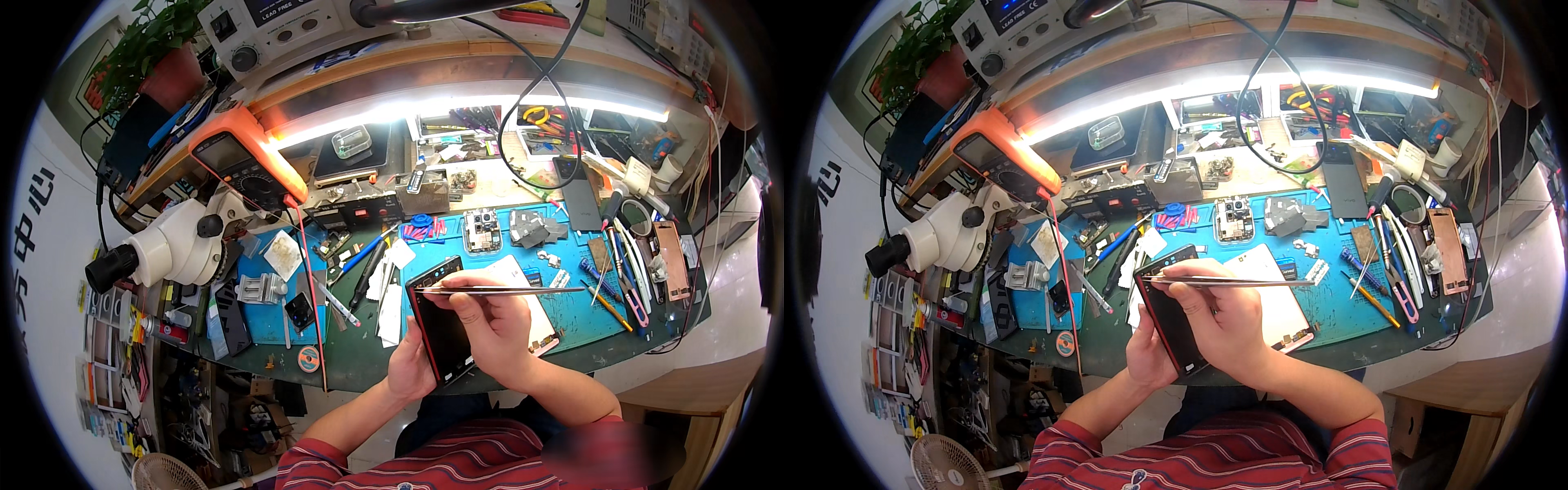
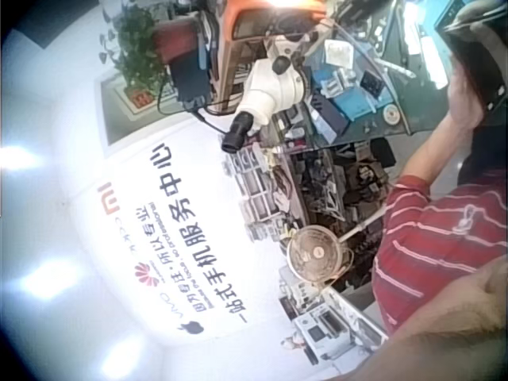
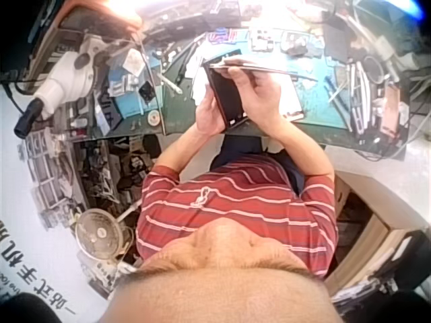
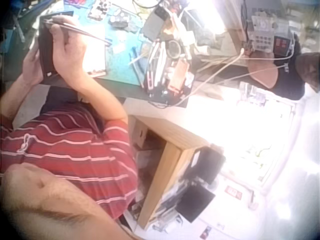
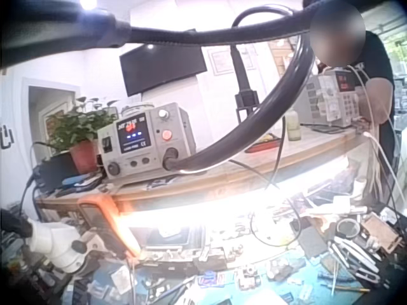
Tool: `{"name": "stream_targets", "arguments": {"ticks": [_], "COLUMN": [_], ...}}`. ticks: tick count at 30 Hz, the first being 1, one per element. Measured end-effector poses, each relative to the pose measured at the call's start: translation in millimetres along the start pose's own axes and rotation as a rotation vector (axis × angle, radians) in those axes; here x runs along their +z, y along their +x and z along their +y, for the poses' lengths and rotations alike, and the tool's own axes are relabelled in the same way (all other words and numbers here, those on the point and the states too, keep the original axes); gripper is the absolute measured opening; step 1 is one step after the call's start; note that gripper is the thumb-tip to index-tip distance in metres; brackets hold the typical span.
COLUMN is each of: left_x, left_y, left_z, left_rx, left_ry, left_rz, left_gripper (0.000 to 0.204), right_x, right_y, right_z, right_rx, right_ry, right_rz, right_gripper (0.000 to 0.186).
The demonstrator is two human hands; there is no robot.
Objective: The person removes a protective film from a rose-gold smartphone back cover, then uses tweezers to adjust internal components on a disassembled phone chassis. The person aligns and attaches the back cover to the chassis, then inspects the assembled device.
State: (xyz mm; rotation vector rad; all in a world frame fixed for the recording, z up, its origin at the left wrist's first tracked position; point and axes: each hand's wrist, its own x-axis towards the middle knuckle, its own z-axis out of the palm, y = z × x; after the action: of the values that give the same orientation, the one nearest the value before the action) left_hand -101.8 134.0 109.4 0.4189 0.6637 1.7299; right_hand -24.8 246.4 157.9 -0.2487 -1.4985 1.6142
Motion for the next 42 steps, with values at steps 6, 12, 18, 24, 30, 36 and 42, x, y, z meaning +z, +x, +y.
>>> {"name": "stream_targets", "arguments": {"ticks": [6,12,18,24,30,36,42], "left_x": [0.3,0.1,-1.6,-3.6,-3.9,-1.8,-2.6], "left_y": [0.1,-0.2,0.3,1.1,0.5,-0.3,-0.1], "left_z": [0.6,0.1,-0.1,-0.6,-0.8,-0.8,-1.5], "left_rx": [0.005,0.006,0.001,0.001,-0.006,-0.005,0.000], "left_ry": [0.008,-0.002,-0.050,-0.130,-0.080,-0.013,-0.010], "left_rz": [-0.007,-0.005,-0.044,-0.104,-0.053,-0.016,-0.007], "left_gripper": [0.068,0.068,0.069,0.070,0.070,0.069,0.068], "right_x": [-0.9,-0.1,-1.4,-0.8,-1.2,-1.1,-1.2], "right_y": [0.9,0.5,0.4,-0.4,0.3,-1.3,-0.4], "right_z": [-0.8,0.6,1.8,3.0,1.7,2.7,1.9], "right_rx": [0.000,-0.003,-0.015,-0.012,-0.010,-0.007,0.003], "right_ry": [-0.015,-0.007,-0.024,-0.018,-0.027,0.024,0.012], "right_rz": [-0.015,0.001,-0.001,0.015,0.004,0.008,0.000], "right_gripper": [0.013,0.013,0.014,0.014,0.014,0.014,0.014]}}
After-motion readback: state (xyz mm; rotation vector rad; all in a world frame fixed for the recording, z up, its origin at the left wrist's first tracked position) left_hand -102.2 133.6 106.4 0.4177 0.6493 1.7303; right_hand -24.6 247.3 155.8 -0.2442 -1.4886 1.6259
